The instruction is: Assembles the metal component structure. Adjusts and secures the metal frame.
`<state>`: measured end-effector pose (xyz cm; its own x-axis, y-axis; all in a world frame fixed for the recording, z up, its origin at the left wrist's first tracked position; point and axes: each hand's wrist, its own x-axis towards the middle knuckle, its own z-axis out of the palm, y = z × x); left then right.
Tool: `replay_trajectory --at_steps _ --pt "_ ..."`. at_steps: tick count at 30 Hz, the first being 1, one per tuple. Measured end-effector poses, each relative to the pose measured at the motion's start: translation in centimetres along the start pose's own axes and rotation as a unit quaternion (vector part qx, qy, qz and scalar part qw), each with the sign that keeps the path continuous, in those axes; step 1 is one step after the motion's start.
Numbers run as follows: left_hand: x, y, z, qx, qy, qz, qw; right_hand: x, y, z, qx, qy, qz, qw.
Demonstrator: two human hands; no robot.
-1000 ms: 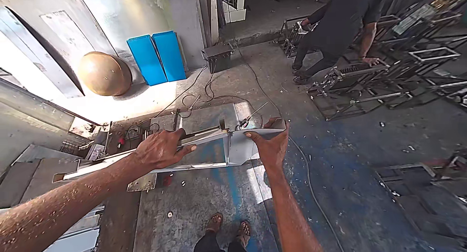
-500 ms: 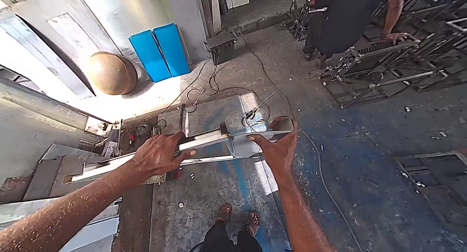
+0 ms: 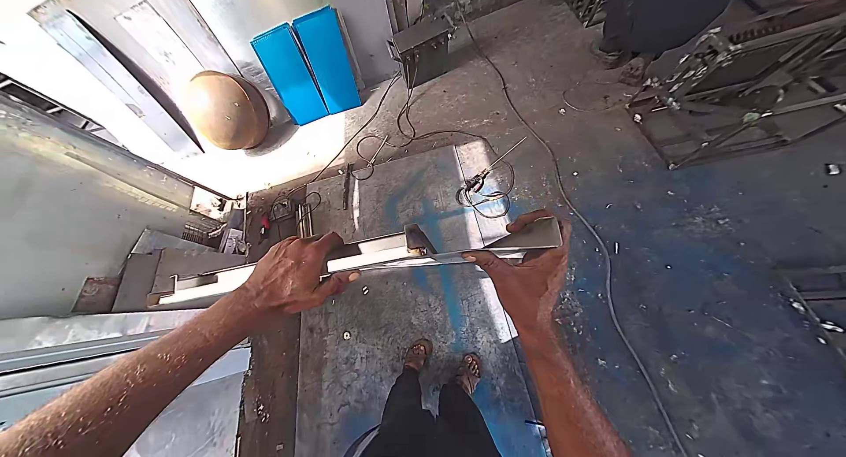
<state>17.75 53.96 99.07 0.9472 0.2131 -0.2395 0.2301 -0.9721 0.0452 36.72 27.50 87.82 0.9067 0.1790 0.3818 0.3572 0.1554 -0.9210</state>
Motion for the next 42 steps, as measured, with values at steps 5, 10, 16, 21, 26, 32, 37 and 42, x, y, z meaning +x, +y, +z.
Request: replay_trajectory --at_steps 5,10,16,21,26,32,37,42 --pt "-1.9 0.6 1.0 0.011 0.019 0.023 0.999 -2.2 -0.5 -1.2 0.006 -0.011 -0.004 1.0" --pt "-3.3 1.1 1.7 0.025 0.022 0.039 0.999 -4.1 -1.0 -2.3 0.007 -0.013 -0.005 1.0" --pt "-5.0 1.8 2.5 0.031 0.016 0.047 0.998 -6.4 -1.4 -3.5 0.002 -0.019 0.001 1.0" --pt "-6.8 2.4 3.4 0.011 0.001 0.056 0.998 -9.5 -2.2 -4.9 0.003 -0.019 0.007 1.0" --pt "-9.0 3.9 4.0 -0.08 -0.142 0.022 0.986 -14.3 -3.7 -6.9 -0.034 -0.012 0.025 0.999" --pt "-12.9 7.5 8.3 -0.116 -0.256 0.068 0.957 -24.5 -6.4 -8.5 -0.091 0.091 0.117 0.985" --pt "-18.8 10.1 14.7 -0.185 -0.332 0.088 0.921 -36.0 -9.8 -10.6 -0.051 0.134 0.262 0.954" --pt "-24.5 14.5 21.3 -0.198 -0.421 0.094 0.88 -47.6 -12.9 -13.7 -0.063 0.109 0.341 0.932"
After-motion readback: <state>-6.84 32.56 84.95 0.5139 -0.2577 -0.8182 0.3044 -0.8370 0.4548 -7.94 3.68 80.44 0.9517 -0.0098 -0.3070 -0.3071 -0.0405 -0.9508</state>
